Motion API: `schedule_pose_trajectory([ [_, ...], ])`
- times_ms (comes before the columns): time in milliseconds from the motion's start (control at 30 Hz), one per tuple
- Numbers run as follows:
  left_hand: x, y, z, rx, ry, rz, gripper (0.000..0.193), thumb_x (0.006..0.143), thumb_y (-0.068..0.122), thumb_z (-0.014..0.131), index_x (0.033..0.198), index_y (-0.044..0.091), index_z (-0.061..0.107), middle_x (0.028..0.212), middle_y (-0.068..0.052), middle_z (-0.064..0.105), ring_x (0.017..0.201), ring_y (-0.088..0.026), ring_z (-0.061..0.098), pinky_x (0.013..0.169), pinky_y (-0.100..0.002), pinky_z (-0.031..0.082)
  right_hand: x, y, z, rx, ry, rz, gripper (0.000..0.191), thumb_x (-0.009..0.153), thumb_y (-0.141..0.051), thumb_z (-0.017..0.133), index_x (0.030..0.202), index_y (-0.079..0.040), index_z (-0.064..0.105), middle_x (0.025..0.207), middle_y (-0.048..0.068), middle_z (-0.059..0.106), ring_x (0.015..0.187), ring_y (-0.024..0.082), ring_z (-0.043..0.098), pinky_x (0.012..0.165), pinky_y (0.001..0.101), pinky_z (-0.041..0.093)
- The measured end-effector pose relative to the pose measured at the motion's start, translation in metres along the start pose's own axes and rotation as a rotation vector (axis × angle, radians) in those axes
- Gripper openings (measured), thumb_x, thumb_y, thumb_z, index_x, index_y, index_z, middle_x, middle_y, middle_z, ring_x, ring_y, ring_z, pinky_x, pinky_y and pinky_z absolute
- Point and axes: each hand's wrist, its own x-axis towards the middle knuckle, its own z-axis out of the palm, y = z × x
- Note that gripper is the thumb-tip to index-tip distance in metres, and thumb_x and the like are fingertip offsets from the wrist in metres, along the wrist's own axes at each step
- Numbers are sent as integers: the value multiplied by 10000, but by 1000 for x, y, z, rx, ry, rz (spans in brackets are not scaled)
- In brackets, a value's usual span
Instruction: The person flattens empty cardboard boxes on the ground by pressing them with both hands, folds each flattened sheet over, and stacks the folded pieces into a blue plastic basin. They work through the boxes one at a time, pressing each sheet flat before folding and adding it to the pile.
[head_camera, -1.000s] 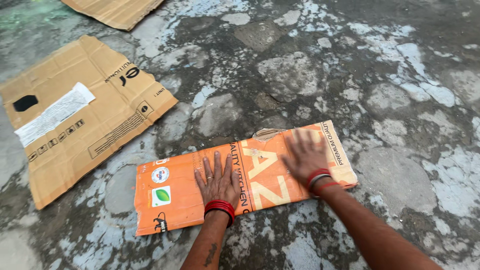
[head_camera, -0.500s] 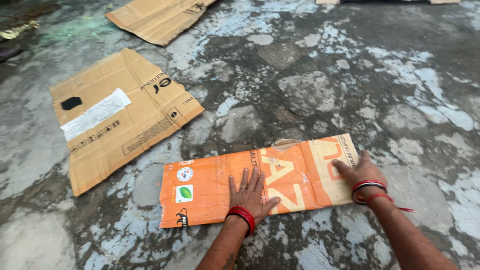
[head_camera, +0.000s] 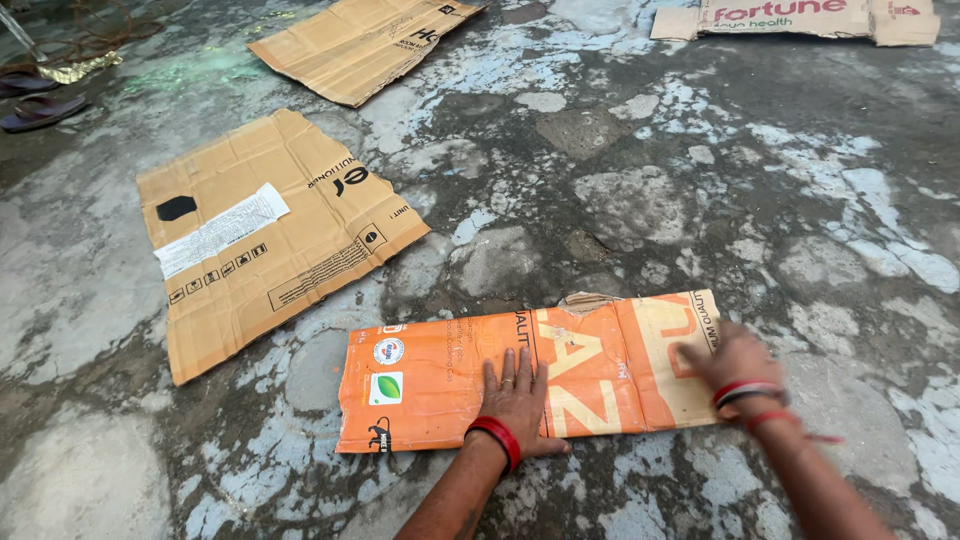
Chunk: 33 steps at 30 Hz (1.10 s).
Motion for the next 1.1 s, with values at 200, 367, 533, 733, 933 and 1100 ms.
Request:
schedule_pose_trajectory([
  [200,11,-9,31,102,475,275,729,916,460,645,1444,-11,470,1438,-380,437,1406,-515,379,1113,-647,336,-51,-34,29,91,450,-310,775,860,-495,667,1496,-87,494,1653,218,335,1565,400,236,1221,610,174],
  [367,44,-4,-39,-141,589,164,401,1020,381,554,1242,51,604,1150,-210,702,1061,-419,679,847,-562,551,-57,-49,13,269,588,-384,840,926,-447,657,1571,-10,342,1675,293,237,1555,461,227,1233,581,181],
  [533,50,14,-133,-375,669,25,320,988,412,574,1088,141,712,877,-220,729,839,-460,694,748,-574,548,-53,-94,15,580,370,-531,868,913,-377,682,1576,0,266,1653,298,222,1537,432,254,1213,443,258],
  [733,36,24,-200,-757,774,53,326,976,391,572,1041,112,728,823,-180,736,784,-371,724,707,-482,565,-52,-141,-11,714,219,-478,921,890,-414,660,1577,-13,197,1644,294,180,1493,385,261,1129,387,321],
  [933,63,-5,-186,-1378,1088,-59,342,1028,291,567,1067,-14,716,869,-125,731,768,-198,660,694,-361,547,-31,-168,-53,422,321,-599,641,989,-370,567,1556,-111,417,1639,240,306,1496,408,309,1186,503,298],
  [1100,62,20,-75,-1857,1249,-292,416,1067,262,437,1234,-85,594,1151,-186,737,977,-251,701,861,-396,581,-31,-182,-36,-180,-145,-694,430,1024,-387,505,1409,-205,567,1508,115,491,1447,325,425,1126,548,371],
])
